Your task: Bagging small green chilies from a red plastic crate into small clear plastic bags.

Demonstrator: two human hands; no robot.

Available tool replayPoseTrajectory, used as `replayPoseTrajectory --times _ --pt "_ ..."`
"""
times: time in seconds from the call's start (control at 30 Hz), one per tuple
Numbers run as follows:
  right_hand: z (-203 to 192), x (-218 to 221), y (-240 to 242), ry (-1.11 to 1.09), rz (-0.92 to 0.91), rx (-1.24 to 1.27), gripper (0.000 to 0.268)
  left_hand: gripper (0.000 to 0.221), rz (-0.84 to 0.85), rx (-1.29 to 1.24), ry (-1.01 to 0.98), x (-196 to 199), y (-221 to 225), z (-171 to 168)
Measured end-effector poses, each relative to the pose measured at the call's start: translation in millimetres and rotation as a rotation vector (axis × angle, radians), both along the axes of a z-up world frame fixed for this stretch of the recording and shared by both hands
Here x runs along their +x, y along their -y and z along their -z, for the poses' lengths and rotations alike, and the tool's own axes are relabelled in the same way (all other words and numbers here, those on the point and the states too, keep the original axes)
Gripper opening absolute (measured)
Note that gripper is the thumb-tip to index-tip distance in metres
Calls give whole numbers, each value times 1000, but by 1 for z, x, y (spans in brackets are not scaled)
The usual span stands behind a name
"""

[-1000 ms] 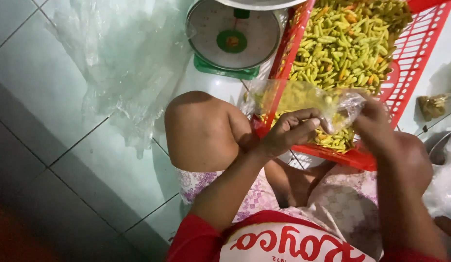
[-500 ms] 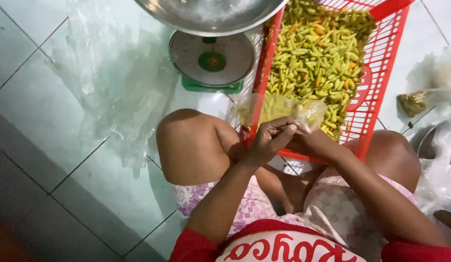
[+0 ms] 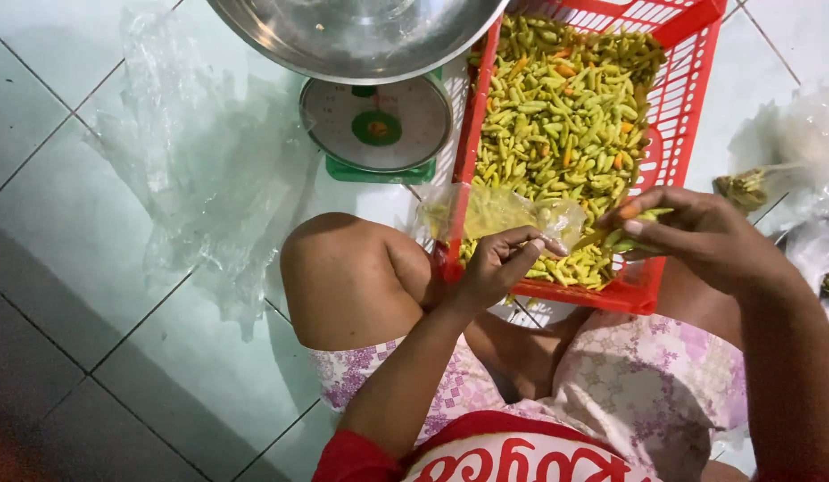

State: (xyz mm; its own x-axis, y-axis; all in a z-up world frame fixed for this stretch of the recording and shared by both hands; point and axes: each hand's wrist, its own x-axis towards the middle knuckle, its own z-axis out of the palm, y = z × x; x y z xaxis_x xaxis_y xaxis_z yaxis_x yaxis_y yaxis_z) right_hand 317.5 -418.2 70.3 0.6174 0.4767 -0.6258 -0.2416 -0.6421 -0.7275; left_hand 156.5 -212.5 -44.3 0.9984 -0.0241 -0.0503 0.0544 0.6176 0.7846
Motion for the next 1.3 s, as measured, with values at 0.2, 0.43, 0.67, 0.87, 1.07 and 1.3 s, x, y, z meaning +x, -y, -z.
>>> replayPoseTrajectory --times 0.2,0.43,0.67,0.87,1.07,1.3 --pt "32 1 -7 -182 39 166 15 22 -5 -37 7 -1 -2 4" --pt "30 0 12 -131 118 504 11 22 15 -93 -1 -1 -6 0" --pt "29 -23 -27 -86 -12 135 22 21 -26 -85 41 -2 -6 4" --pt "-5 -13 -45 -127 -59 -60 34 23 16 -102 29 -2 -6 -1" --pt "-23 -5 -56 36 -446 -287 47 26 -3 -55 22 0 -5 -2" --pt "-36 -42 -96 424 -773 -667 40 20 -11 -91 -51 -1 7 20"
